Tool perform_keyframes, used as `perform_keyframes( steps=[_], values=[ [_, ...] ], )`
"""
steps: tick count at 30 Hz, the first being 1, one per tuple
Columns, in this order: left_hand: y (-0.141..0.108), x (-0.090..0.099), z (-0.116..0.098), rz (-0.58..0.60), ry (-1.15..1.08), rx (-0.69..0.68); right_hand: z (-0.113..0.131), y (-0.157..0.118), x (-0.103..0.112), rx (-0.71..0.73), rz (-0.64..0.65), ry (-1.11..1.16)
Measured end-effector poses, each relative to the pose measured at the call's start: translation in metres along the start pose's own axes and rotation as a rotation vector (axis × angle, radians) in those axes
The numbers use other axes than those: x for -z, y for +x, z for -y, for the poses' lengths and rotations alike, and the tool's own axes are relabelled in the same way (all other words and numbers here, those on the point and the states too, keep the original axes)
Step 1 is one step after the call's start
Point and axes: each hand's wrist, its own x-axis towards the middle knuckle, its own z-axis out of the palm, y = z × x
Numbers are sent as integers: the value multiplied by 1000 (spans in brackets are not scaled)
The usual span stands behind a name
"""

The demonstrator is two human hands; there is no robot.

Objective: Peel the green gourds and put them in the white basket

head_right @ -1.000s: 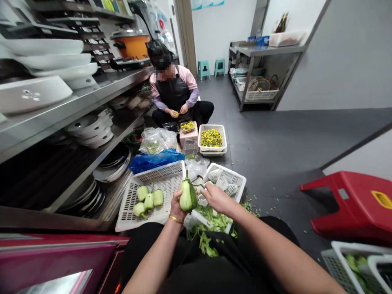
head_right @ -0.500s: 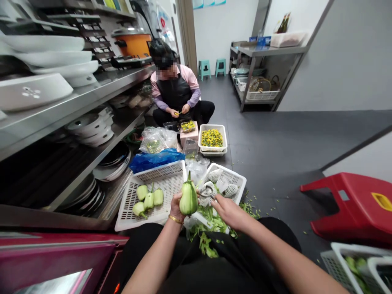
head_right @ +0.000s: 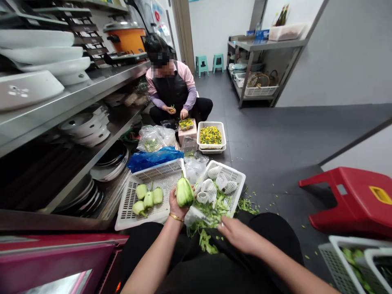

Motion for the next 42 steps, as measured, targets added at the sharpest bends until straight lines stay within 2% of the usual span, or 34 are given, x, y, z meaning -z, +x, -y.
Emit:
perform_keyframes(
  steps=[3,5,8,10,12,14,16,18,20,24,26,29,31,33,35,36,38,40,42],
  values=[
    [0,4,7,-37,45,93,20,36,28,26,-140,14],
    [-1,7,10,-28,84,132,33,64,40,6,-149,43],
    [-2,11,10,46,106,117,43,89,40,-19,-145,79],
    [-1,10,8,81,97,71,42,86,25,-22,-166,79],
    [0,9,6,76,72,31,34,67,4,-23,-178,76],
    [2,8,4,36,44,18,21,40,-16,-11,-92,74],
    [5,8,2,-12,25,6,8,16,-27,6,30,74],
    [7,8,1,-44,18,-7,2,5,-23,18,44,71],
    [6,7,1,-46,20,-8,7,12,-7,22,-61,57],
    [2,3,3,-19,89,27,36,57,32,10,-173,6],
    [0,1,5,-15,129,-19,47,78,37,-1,-191,6],
    [1,0,5,-15,155,-155,47,81,17,-13,-199,6],
    [2,1,4,-29,152,-209,36,63,-8,-17,-179,8],
    [3,2,3,-47,131,-197,20,35,-28,-3,-100,16],
    [4,2,2,-59,98,-152,8,12,-34,6,3,14],
    [5,1,2,-68,83,-122,6,7,-31,2,25,5],
    [4,-2,3,-96,65,-69,11,10,-16,-10,-20,-29],
    [2,-8,6,-105,81,-92,25,31,7,-11,-118,-71],
    [0,-13,9,-75,132,-182,43,58,27,-9,-192,-100]
  ],
)
